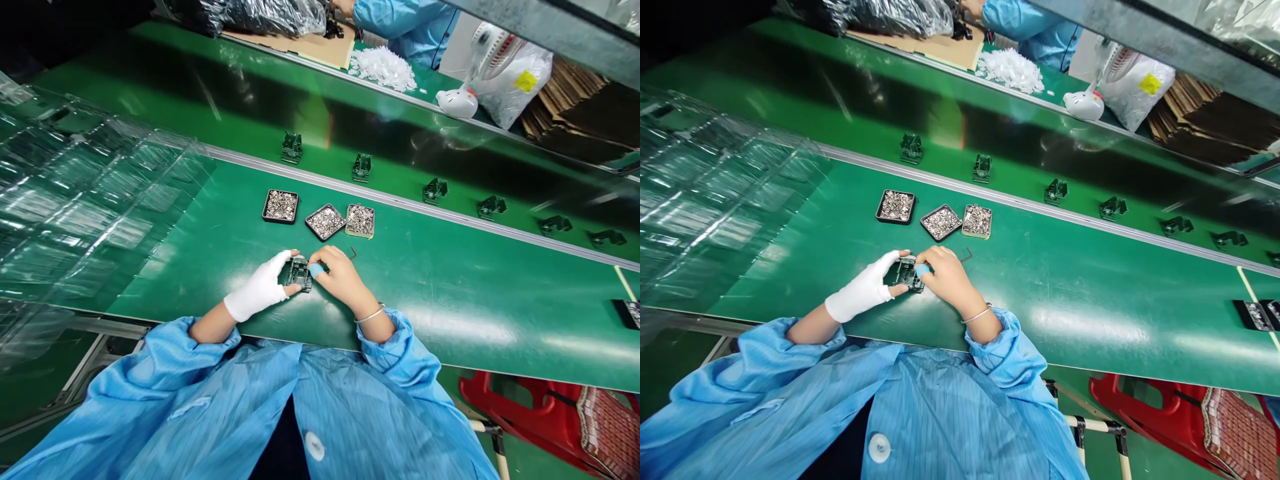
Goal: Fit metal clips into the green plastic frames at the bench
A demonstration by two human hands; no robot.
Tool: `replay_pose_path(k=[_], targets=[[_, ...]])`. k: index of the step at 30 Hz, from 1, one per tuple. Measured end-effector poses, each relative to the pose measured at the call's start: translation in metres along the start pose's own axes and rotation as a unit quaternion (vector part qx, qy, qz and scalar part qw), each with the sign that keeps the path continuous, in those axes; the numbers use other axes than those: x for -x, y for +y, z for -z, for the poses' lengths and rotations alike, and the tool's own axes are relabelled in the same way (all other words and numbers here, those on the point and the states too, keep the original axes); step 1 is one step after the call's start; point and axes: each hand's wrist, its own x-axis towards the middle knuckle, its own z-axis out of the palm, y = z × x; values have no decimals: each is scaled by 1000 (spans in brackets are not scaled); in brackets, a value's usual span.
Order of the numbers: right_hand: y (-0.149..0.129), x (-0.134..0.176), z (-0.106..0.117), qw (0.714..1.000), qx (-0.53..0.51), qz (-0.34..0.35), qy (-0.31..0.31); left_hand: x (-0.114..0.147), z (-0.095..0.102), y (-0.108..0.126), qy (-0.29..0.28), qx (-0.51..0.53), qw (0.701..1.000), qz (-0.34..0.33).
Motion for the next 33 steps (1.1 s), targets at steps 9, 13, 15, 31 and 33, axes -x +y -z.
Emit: replay_pose_path(k=[9, 13, 15, 31, 33], targets=[[-4, -1, 3, 994, 64, -11, -85, -5, -2, 14, 63, -132, 984, -103], [-7, -1, 4, 988, 113, -7, -106, -4, -1, 20, 65, -206, 970, -114], [-9, 0, 3, 984, 141, -2, -113, -3, -2, 22, 65, -237, 961, -126], [-23, 0, -10, 988, 111, -6, -106, -12, 27, 45, -49, -305, 948, -77], [-24, 0, -13, 987, 118, 4, -108, -14, 27, 48, -57, -341, 934, -94]])
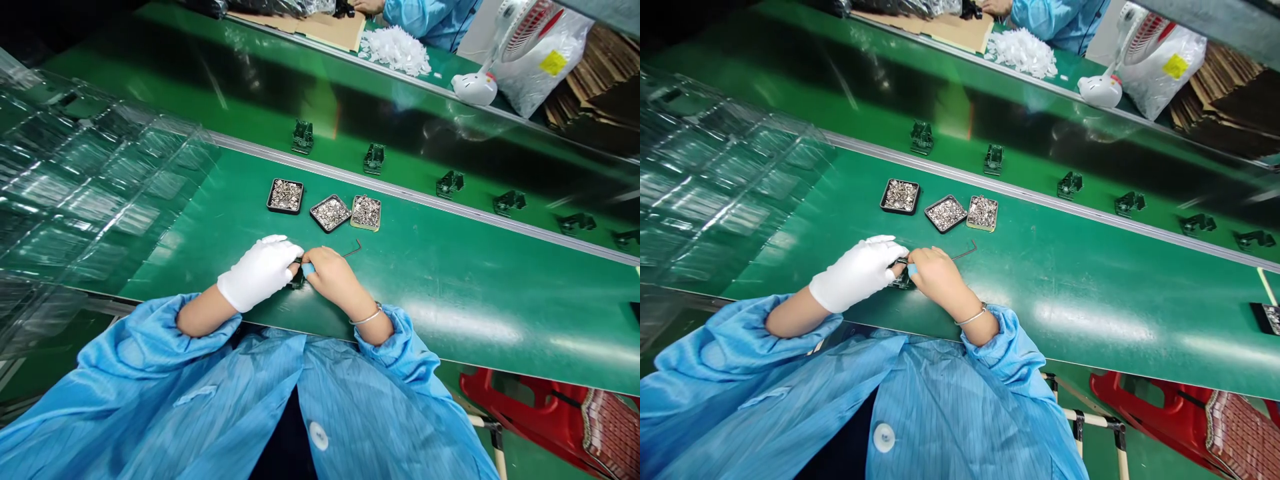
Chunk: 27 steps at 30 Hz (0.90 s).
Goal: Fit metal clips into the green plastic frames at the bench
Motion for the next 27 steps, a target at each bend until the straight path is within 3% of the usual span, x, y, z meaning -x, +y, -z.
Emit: replay_pose_path(k=[4, 9, 11, 15, 18, 24, 27], targets=[[-1, -1, -3, 1000, 11, 11, -1, 0, -3, 1, -2, -27, 1000, -10], [-5, -2, -4, 1000, 6, -13, -3, -2, -4, 3, -30, -32, 999, 28], [-5, -2, -3, 999, -12, -49, 3, -3, -2, 0, -29, 18, 998, 45], [4, 1, -3, 989, -58, -138, -6, 0, -4, -14, 36, 179, 978, 99], [18, 8, 0, 988, -57, -139, -22, 9, -16, -23, 34, 224, 970, 86], [46, 22, 10, 991, 60, -117, -32, 23, -47, -23, 33, 230, 970, 74], [47, 20, 9, 991, 39, -120, -35, 24, -54, -22, 51, 230, 969, 71]])
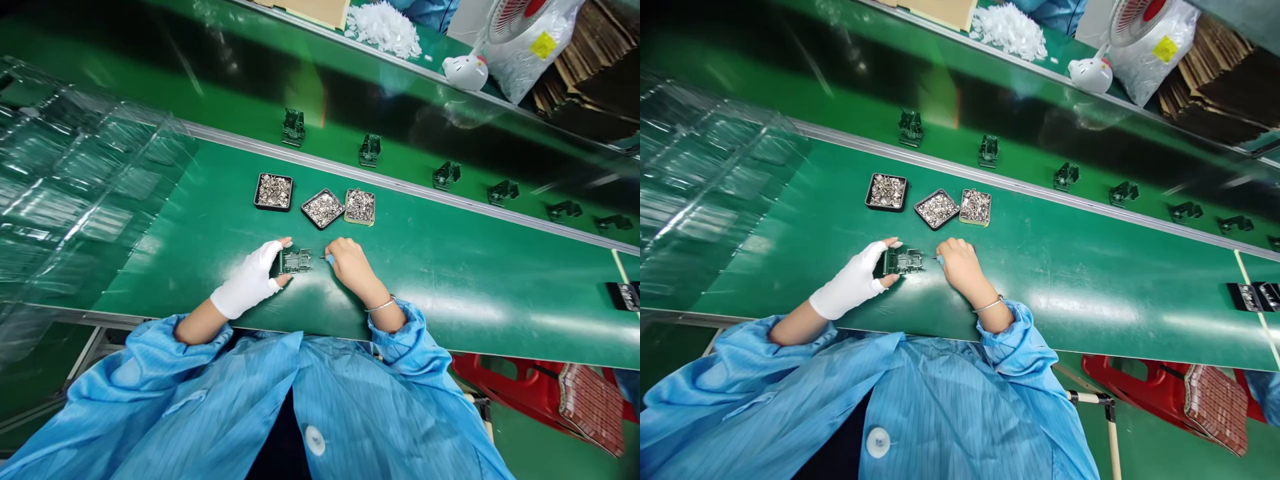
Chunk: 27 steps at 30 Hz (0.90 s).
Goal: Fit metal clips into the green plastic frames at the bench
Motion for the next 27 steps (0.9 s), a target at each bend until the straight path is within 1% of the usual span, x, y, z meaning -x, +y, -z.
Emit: replay_pose_path(k=[2, 4, 9, 14, 17, 19, 21, 23, 25, 27], targets=[[-4, -4, -2, 999, -47, 15, -6, 0, -2, -1, 5, -2, 1000, -6], [-8, -7, -5, 997, -73, 25, -14, 0, -3, -2, 8, -6, 1000, -12], [-18, -10, -7, 999, -39, 5, -33, 1, -4, -3, 12, -10, 1000, -25], [-22, -10, -6, 999, -21, -36, -35, 2, -5, -3, 11, -9, 1000, -23], [-16, -11, -3, 996, -64, -46, -40, 2, -4, -3, 9, -5, 1000, -22], [-11, -11, 0, 992, -109, -33, -52, 2, -3, -2, 3, -2, 1000, -18], [-11, -9, 2, 990, -123, -16, -69, 2, -3, -2, -2, 1, 1000, -12], [-15, -8, 4, 992, -94, -13, -81, 2, -3, -3, -3, 4, 1000, -11], [-22, -6, 5, 995, -48, -27, -86, 2, -3, -4, 2, 5, 1000, -14], [-24, -6, 5, 995, -31, -41, -89, 2, -3, -4, 8, 5, 1000, -18]])
